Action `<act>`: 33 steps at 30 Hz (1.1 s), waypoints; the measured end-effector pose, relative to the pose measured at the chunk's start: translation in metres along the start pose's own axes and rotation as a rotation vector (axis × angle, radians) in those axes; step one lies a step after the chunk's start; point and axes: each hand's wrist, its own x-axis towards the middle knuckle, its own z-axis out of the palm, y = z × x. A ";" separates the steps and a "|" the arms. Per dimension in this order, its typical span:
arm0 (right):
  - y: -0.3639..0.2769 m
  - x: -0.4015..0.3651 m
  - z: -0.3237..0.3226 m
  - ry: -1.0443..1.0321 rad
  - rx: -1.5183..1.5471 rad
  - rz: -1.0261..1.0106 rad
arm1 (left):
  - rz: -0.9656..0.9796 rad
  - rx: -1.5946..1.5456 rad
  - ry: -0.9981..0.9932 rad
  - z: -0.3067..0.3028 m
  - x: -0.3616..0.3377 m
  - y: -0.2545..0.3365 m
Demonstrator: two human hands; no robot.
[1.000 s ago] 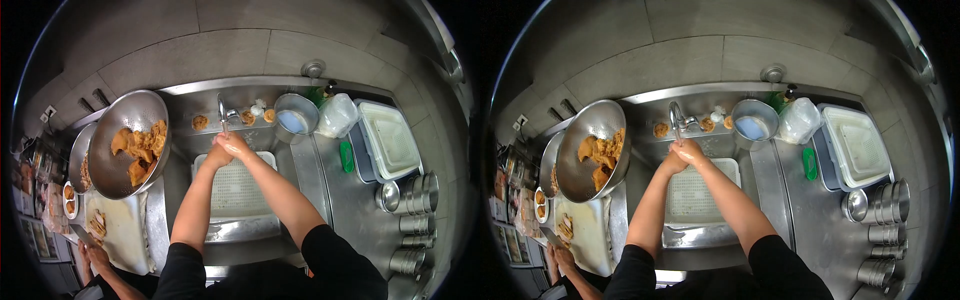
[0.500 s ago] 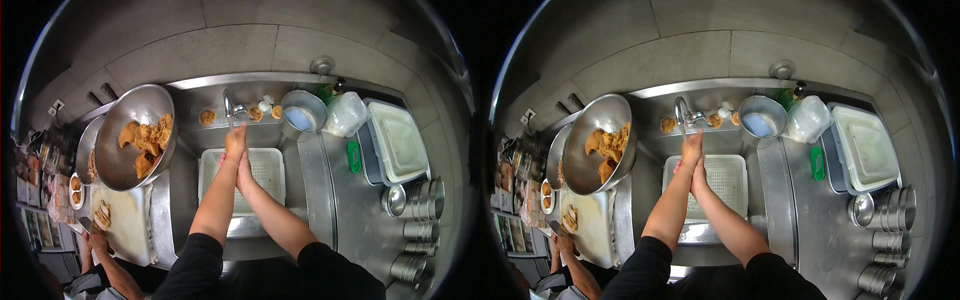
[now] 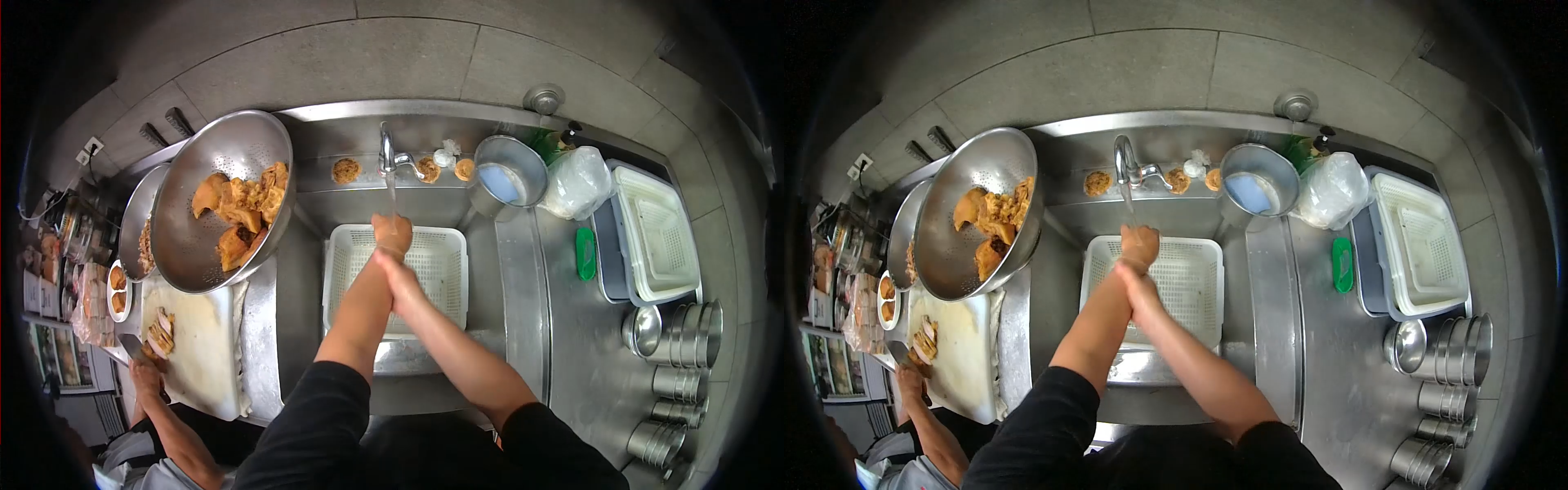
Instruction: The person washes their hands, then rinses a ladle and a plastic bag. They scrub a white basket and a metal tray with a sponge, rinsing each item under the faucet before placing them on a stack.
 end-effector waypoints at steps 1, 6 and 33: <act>-0.012 0.015 0.001 -0.028 0.085 0.035 | -0.162 -0.189 -0.047 0.003 -0.001 -0.004; -0.008 0.138 -0.027 0.368 -1.145 -0.601 | -0.345 -0.847 0.002 0.054 -0.027 -0.037; -0.237 0.000 -0.174 1.041 -1.050 -0.761 | -0.345 -1.353 -0.062 0.004 -0.017 -0.032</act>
